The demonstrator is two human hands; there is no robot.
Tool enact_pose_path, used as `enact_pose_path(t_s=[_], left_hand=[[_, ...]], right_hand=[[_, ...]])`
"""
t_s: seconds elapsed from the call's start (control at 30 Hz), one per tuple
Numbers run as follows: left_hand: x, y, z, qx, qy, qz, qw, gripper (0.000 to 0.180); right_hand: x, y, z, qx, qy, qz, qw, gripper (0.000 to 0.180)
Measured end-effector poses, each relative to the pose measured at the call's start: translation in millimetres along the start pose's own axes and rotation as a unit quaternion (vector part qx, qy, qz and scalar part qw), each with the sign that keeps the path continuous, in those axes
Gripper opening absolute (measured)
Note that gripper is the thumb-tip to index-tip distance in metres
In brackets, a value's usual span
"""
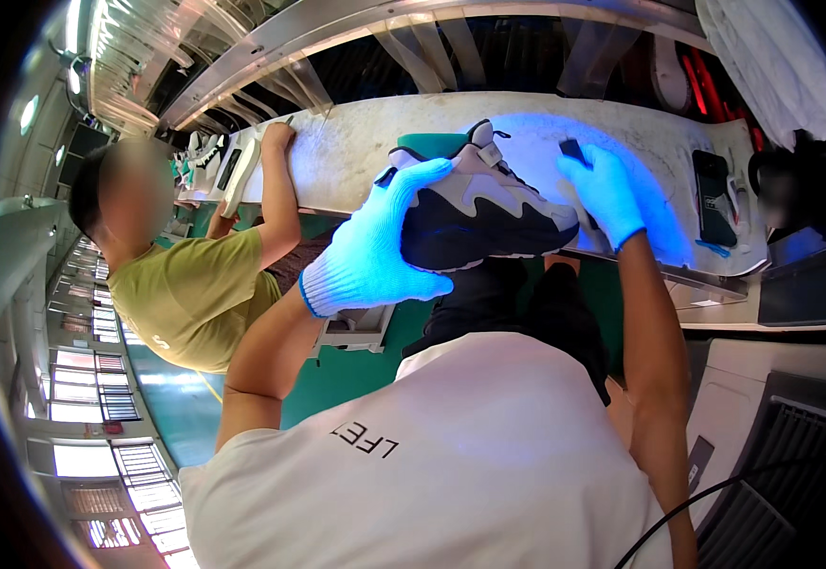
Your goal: The person uses a small black tool to scrape and clean the sole and sides of a white sneaker with black accents. They repeatedly rub the tool along the shoe's surface, rotate the shoe to access different areas, and place it on the workbench between passes.
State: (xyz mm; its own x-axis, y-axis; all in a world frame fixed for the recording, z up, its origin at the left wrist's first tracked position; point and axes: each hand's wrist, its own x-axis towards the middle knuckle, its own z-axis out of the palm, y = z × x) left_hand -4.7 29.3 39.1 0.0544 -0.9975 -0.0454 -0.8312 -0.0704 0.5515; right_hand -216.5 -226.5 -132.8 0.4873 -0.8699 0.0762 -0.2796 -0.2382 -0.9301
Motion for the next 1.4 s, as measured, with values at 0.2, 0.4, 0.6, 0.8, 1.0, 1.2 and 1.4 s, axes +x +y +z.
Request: enact_pose_path(t_s=[0.2, 0.4, 0.6, 0.8, 1.0, 1.2, 1.4], left_hand=[[10.6, 17.6, -3.1, 0.020, -0.012, 0.006, 1.000, 0.125], [16.4, 19.5, -3.7, -0.024, -0.007, -0.014, 1.000, 0.134], [16.6, 20.0, 2.7, 0.020, 0.012, -0.011, 1.000, 0.134], [22.4, 27.6, 1.8, 0.081, 0.006, 0.048, 0.996, 0.134], [28.7, 19.3, 2.7, 0.059, 0.036, 0.070, 0.995, 0.117], [23.7, 11.0, 2.3, 0.054, 0.053, 0.079, 0.994, 0.119], [19.6, -16.9, 8.5, -0.024, 0.056, 0.091, 0.994, 0.124]], right_hand=[[-17.9, -114.3, 38.2, 0.666, 0.028, 0.003, 0.745, 0.024], [-16.6, -106.3, 41.7, 0.622, -0.034, -0.092, 0.777, 0.035], [-41.6, -134.1, 57.4, 0.651, 0.061, -0.052, 0.755, 0.038], [-38.2, -139.5, 67.0, 0.814, -0.088, -0.088, 0.567, 0.047], [-28.5, -103.8, 50.1, 0.803, -0.127, -0.107, 0.573, 0.050], [-28.6, -83.1, 47.8, 0.783, -0.120, -0.100, 0.602, 0.049], [-25.0, -68.2, 51.3, 0.777, -0.218, -0.174, 0.564, 0.049]])
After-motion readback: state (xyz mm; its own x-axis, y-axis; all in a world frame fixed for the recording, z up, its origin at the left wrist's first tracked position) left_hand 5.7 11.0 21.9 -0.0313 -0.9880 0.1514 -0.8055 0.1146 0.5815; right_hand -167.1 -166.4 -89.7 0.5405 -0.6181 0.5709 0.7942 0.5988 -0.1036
